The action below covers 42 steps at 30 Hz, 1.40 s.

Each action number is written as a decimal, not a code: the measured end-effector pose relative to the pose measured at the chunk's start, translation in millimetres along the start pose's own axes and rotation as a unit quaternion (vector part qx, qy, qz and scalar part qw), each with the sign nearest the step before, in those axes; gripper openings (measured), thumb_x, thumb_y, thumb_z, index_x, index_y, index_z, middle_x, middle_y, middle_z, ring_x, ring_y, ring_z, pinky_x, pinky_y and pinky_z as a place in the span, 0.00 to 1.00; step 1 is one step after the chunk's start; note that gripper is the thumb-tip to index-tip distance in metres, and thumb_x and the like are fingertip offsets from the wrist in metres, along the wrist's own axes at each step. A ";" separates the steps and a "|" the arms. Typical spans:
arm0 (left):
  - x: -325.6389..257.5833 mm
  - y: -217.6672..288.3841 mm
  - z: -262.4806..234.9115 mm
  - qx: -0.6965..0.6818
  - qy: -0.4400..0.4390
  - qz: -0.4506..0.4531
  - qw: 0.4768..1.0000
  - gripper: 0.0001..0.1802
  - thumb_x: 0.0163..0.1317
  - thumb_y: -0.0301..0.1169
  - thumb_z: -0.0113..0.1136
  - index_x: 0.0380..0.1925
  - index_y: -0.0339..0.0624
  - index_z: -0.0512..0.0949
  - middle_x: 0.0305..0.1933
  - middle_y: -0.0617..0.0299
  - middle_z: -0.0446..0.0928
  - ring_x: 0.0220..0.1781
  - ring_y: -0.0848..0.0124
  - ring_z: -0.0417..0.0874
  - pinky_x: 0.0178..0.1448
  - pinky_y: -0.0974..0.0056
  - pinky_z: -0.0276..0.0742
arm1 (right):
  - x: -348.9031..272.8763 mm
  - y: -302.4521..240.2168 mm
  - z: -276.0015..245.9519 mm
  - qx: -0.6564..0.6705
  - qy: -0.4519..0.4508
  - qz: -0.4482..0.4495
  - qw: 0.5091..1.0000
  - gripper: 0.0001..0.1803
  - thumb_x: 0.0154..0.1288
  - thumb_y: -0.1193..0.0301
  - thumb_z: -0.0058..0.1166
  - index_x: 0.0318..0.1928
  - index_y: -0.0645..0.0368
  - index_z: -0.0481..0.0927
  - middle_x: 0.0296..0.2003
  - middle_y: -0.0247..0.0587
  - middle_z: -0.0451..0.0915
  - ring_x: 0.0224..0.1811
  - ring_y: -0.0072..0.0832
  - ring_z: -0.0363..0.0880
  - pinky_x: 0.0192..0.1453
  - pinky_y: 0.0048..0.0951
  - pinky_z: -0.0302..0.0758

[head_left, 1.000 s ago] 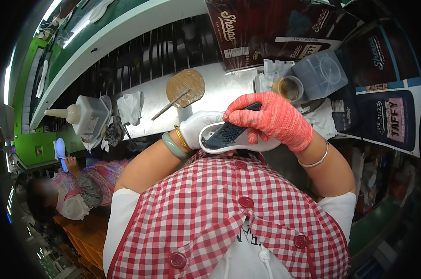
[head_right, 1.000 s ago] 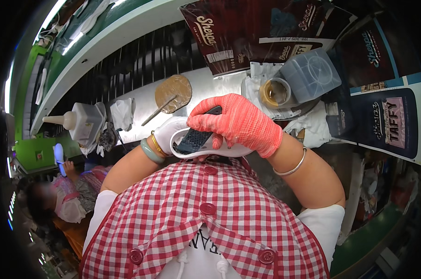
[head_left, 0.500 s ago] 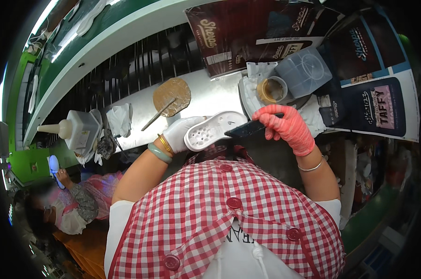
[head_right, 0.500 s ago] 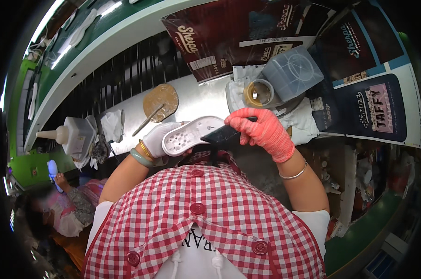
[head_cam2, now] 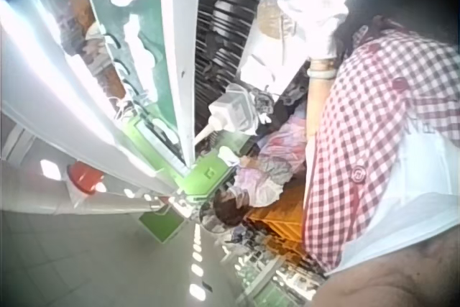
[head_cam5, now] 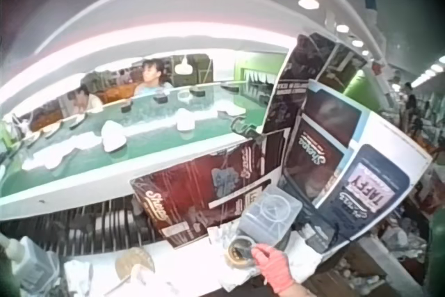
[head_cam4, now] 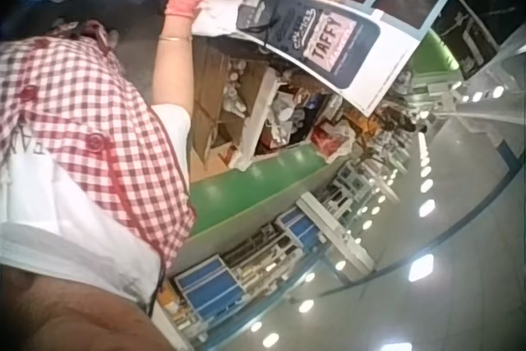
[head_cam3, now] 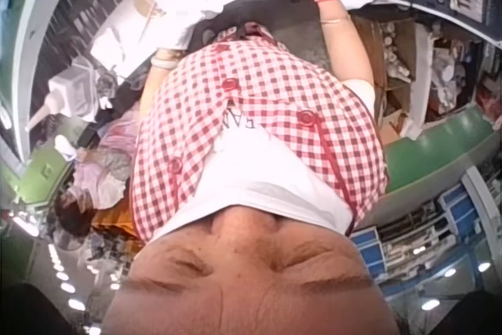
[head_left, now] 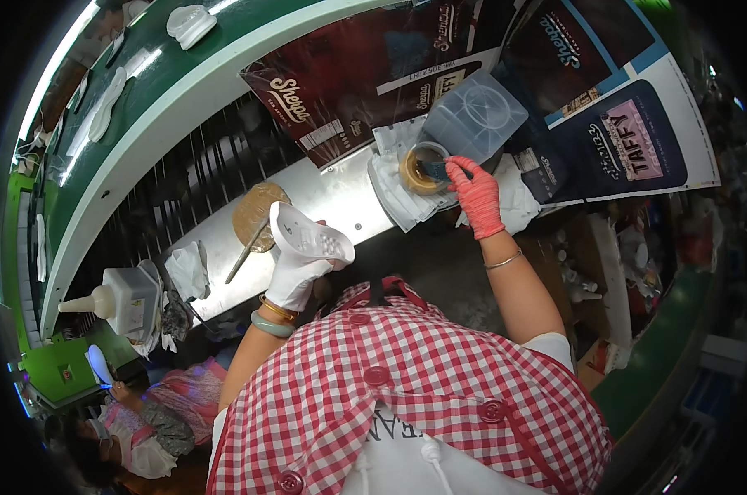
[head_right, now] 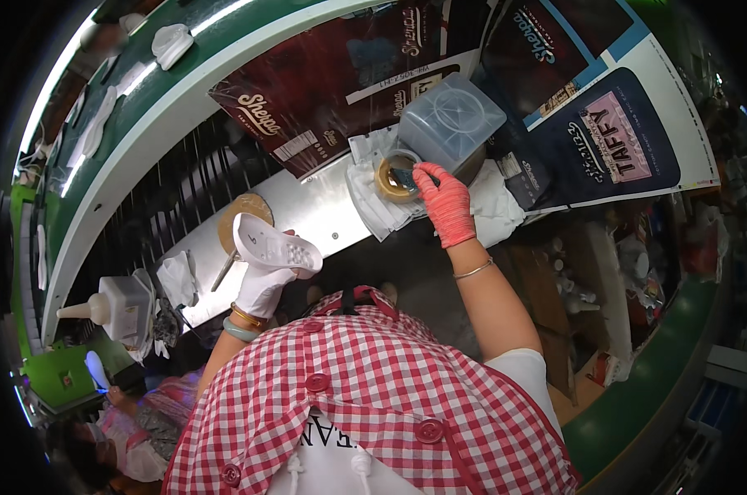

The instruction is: The person scrubs the insole of white plastic slippers with a green brush, then places each cleaned slipper onto a green conveyor belt. The process is repeated for multiple slippers in a factory setting.

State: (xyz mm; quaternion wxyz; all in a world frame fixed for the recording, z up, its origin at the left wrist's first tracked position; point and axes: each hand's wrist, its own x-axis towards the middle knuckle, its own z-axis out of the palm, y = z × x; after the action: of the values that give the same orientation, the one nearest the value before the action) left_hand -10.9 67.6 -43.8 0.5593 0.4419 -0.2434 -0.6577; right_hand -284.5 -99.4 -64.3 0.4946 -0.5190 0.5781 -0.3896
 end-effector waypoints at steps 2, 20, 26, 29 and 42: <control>3.6 -7.4 1.9 0.074 0.038 0.053 0.995 0.36 0.42 0.19 0.68 0.55 0.35 0.64 0.47 0.58 0.73 0.49 0.67 0.77 0.54 0.64 0.75 | 2.4 7.5 0.7 -0.012 -0.013 0.009 1.000 0.13 0.62 0.62 0.57 0.44 0.52 0.81 0.31 0.27 0.79 0.25 0.15 0.74 0.25 0.16 0.67; 42.5 -23.4 -4.0 0.485 0.216 0.453 0.716 0.34 0.49 0.33 0.68 0.55 0.36 0.65 0.54 0.57 0.70 0.51 0.66 0.76 0.55 0.67 0.72 | -66.5 -69.1 37.9 0.347 -0.103 0.064 0.930 0.11 0.67 0.65 0.49 0.42 0.59 0.78 0.28 0.34 0.78 0.22 0.17 0.77 0.23 0.14 0.69; 34.3 20.8 40.8 -0.177 0.018 0.297 0.938 0.26 0.54 0.31 0.63 0.52 0.37 0.67 0.47 0.59 0.73 0.48 0.73 0.75 0.54 0.69 0.72 | -93.3 -107.3 72.2 0.356 -0.126 0.040 0.925 0.14 0.69 0.66 0.46 0.45 0.63 0.76 0.33 0.40 0.79 0.26 0.21 0.80 0.26 0.15 0.74; 31.8 33.3 38.1 -0.459 -0.153 0.123 0.867 0.13 0.64 0.32 0.51 0.46 0.38 0.71 0.39 0.58 0.77 0.39 0.74 0.80 0.43 0.69 0.79 | -92.9 -109.9 77.4 0.356 -0.139 0.056 0.922 0.14 0.69 0.66 0.46 0.45 0.64 0.76 0.34 0.41 0.79 0.26 0.21 0.80 0.25 0.15 0.74; 34.7 55.1 38.2 -0.460 -0.109 -0.016 0.881 0.18 0.66 0.45 0.43 0.29 0.46 0.77 0.23 0.67 0.79 0.24 0.70 0.81 0.33 0.63 0.79 | -123.4 -131.9 79.4 0.305 -0.229 0.088 0.920 0.15 0.70 0.64 0.45 0.44 0.64 0.76 0.32 0.40 0.80 0.27 0.21 0.80 0.26 0.15 0.74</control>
State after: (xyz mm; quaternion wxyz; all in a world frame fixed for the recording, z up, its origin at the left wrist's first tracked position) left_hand -14.3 13.9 9.1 0.6590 0.0643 0.0349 -0.7486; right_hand -182.1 6.4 67.0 0.7799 -0.3650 0.3455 -0.3731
